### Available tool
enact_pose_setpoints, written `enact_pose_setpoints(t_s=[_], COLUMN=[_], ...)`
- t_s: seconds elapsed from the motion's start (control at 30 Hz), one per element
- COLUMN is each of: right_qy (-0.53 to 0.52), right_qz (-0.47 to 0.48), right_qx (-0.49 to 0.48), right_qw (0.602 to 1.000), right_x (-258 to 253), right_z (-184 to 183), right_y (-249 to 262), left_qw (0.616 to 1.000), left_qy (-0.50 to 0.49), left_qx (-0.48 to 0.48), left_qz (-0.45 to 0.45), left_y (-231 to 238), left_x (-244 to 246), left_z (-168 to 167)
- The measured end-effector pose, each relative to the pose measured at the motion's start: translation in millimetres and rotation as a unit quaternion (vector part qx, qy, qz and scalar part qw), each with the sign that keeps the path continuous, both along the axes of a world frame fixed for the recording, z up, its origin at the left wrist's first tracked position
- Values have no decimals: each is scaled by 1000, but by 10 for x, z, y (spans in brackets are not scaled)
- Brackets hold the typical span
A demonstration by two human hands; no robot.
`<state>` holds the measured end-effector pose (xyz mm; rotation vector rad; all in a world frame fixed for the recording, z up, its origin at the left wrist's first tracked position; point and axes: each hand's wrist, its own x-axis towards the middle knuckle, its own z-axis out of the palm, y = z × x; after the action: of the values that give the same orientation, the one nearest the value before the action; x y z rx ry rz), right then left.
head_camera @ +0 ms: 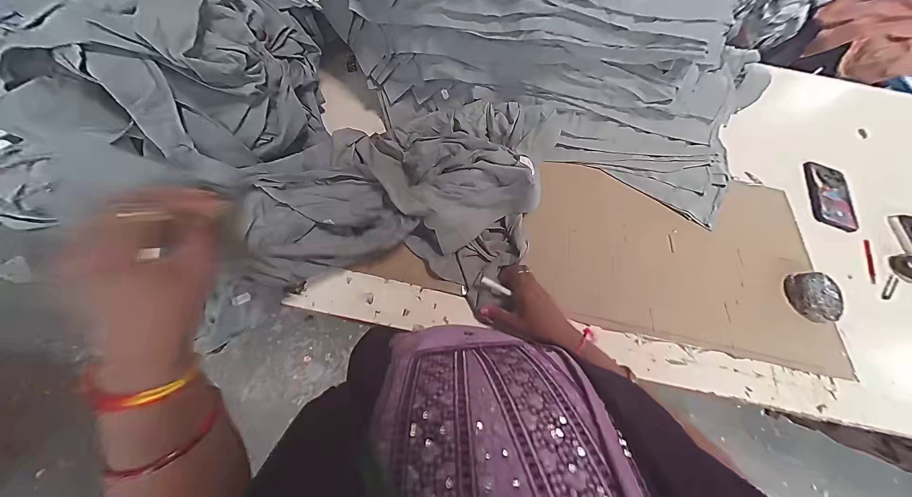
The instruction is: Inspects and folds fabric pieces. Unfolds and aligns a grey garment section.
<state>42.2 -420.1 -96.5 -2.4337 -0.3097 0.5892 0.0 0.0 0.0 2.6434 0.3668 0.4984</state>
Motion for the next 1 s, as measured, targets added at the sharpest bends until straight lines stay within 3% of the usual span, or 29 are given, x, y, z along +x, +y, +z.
enact_pose_setpoints(t_s=[0.07,0.17,0.27,0.4,0.43,0.5,0.53,0.6,0.67,0.7,0.73,0.83,0.9,1.0], right_qy=[-1,-102,-97,92,129,128,92,-31,-165,-232,-303,-460,-556,-669], right_qz=[32,61,48,41,53,79,87,107,89,74,59,31,15,-23], right_qx=[-7,102,40,-125,-130,-42,36,184,274,277,261,160,79,40], right_qw=[999,988,993,987,982,988,991,977,943,929,915,873,828,742], right_x=[2,131,249,387,375,246,171,31,-44,-60,-45,42,59,-3], right_z=[65,264,663,685,635,473,356,152,95,152,226,509,692,820], right_y=[115,28,-66,-2,-1,-111,-206,-330,-279,-213,-134,22,101,65], left_qw=[971,908,859,854,854,857,862,847,752,705,683,687,687,597], left_qy=[88,78,195,303,318,322,310,268,225,204,186,181,118,-45], left_qx=[-13,-156,-212,-141,-115,-115,-161,-359,-594,-659,-683,-641,-675,-779], left_qz=[-221,-381,-423,-400,-396,-385,-368,-286,-176,-160,-179,-291,-242,-185], left_y=[-401,-1084,-1708,-2340,-2408,-2403,-2347,-2212,-2147,-2124,-2108,-2108,-2107,-2048], left_x=[285,566,671,627,607,621,651,694,660,631,612,687,692,627], left_z=[-208,-583,-657,-895,-894,-817,-735,-563,-308,-191,-119,-57,6,38])
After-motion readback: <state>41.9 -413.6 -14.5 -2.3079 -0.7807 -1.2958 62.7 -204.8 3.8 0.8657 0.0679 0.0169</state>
